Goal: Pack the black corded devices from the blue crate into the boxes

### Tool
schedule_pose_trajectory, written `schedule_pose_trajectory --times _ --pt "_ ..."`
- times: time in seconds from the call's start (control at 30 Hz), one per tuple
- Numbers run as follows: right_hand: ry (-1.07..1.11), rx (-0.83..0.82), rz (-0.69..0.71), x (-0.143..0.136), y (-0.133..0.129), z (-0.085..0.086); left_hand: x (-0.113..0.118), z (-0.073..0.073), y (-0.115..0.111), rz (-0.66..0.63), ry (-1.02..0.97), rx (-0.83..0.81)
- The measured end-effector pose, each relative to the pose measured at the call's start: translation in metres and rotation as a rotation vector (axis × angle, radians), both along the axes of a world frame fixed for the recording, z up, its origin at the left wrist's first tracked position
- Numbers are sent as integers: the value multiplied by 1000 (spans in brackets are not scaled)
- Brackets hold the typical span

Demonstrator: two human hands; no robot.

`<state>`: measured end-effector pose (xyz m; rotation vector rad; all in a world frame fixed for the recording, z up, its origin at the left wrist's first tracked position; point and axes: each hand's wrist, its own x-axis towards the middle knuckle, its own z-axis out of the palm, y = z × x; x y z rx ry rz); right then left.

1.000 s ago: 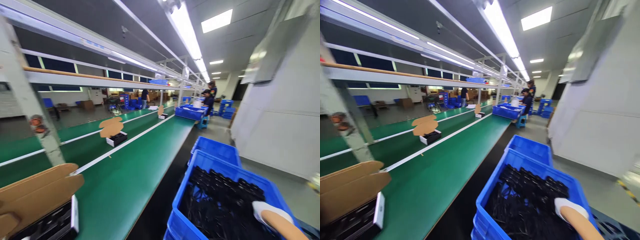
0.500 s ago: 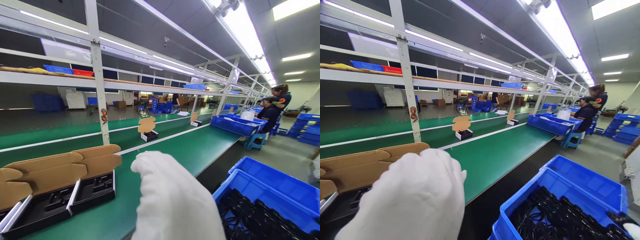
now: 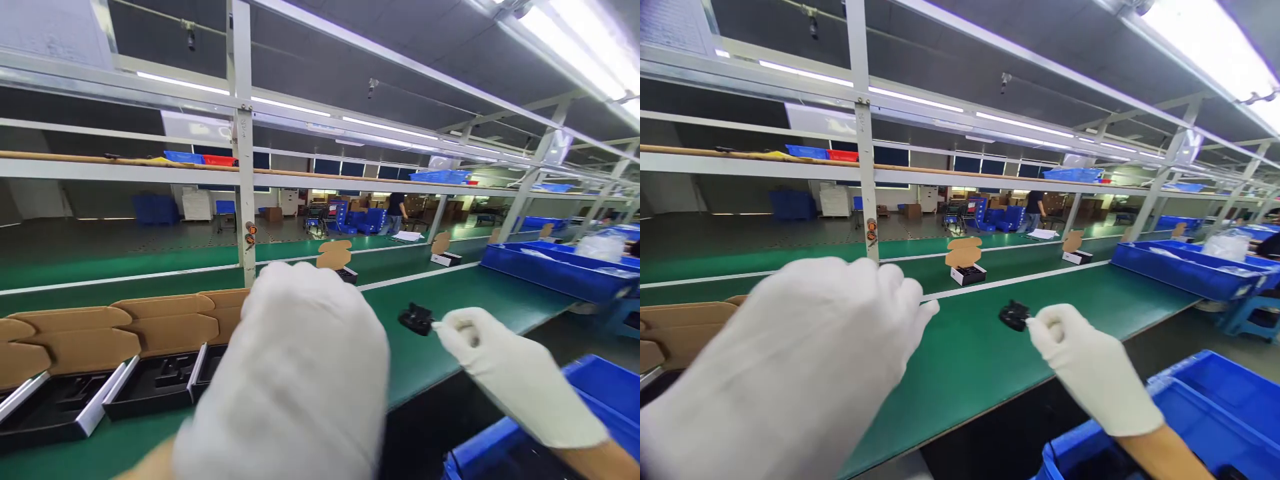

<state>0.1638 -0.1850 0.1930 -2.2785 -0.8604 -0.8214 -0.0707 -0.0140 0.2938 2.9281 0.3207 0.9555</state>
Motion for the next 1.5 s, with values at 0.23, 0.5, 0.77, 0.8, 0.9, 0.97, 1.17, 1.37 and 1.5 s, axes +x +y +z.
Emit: schedule_pose_trajectory --times 0.23,0.5,0.77,0.8,0.9,0.97,1.17,1.37,1.5 --pt "60 76 499 -61 111 -19 42 -106 67 -315 -68 -1303" --pt "74 -174 890 -30 265 -5 29 -193 109 -304 -682 -1858" --pt "-168 243 669 31 413 35 19 -216 141 -110 -756 -1860" --pt "-224 215 654 29 415 36 18 -216 141 -125 -727 -1866" --pt "-291 163 636 22 406 42 16 -211 142 -247 -679 -1912" --pt "-211 197 682 12 389 44 16 -207 142 -312 -731 -1959" --pt "88 -136 1231 -51 285 8 18 -210 143 -338 -833 -2120" --pt "280 -483 1271 -95 228 -48 34 -218 126 -207 -684 -2277" --pt "281 -512 1251 -93 220 -52 36 -217 114 -159 -463 -2324"
